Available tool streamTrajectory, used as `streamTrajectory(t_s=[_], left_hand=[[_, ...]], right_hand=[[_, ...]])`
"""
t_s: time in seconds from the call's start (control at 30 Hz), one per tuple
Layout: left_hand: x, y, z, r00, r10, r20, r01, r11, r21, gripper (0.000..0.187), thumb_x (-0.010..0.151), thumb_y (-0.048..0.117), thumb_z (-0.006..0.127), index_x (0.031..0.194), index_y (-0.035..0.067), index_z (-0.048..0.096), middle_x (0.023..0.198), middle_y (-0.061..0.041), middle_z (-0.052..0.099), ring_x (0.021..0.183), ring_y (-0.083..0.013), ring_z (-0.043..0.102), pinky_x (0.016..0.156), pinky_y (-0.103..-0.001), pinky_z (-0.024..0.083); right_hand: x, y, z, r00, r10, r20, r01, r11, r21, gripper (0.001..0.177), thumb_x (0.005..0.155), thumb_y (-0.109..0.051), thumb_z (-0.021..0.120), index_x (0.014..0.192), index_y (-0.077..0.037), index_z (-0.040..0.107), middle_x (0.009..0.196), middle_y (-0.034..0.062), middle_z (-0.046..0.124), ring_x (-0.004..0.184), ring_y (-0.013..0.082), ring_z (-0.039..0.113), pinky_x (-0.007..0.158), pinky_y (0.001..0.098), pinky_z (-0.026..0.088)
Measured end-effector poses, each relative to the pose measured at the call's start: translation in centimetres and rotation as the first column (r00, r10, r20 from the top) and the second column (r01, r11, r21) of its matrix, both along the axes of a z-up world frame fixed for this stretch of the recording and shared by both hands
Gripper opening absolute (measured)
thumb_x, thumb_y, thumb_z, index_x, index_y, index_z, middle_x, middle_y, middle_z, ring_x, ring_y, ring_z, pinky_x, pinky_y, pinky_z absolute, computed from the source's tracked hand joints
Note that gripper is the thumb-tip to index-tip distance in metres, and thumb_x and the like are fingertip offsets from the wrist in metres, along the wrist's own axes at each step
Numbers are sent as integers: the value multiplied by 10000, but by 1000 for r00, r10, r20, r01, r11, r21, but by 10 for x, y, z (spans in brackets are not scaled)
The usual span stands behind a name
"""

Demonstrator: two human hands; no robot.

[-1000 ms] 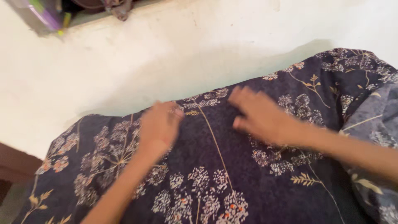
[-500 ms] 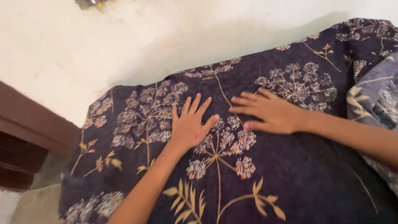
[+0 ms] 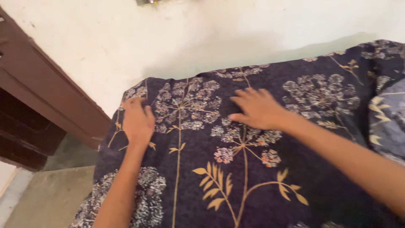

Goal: The person spreads a dark floral-patterned fabric on a table, smooths it out, and folds it into a compact rectangle. The person repeatedly adjusts and refolds the fabric to achieve a neat final shape.

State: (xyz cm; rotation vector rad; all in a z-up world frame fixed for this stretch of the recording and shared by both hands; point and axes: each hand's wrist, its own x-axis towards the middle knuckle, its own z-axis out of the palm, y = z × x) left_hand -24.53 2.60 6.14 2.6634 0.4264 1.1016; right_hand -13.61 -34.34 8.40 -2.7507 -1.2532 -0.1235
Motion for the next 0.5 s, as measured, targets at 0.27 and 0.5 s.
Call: streamTrajectory(t_s=[0.27,0.5], left_hand=[[29,91,3,852,310,-422,-387,916,-109,413,893,377,752,1118,40,676,1081,-224,692,1012,-437,673,831,-531,534],[62,127,-19,904,386,-185,-411,902,-131,256,967,261,730,914,12,756,1007,-249,713,950,-442,704,827,-517,555]], right_hand=[[-11,220,-27,951,307,-41,-287,923,255,767,979,-641,428,1520,-98,411,1600,151,377,1499,365,280,1160,630,202],[1,256,-48,961,270,66,-275,883,380,756,1004,-641,393,1520,-91,444,1597,137,413,1505,363,313,1200,609,204]])
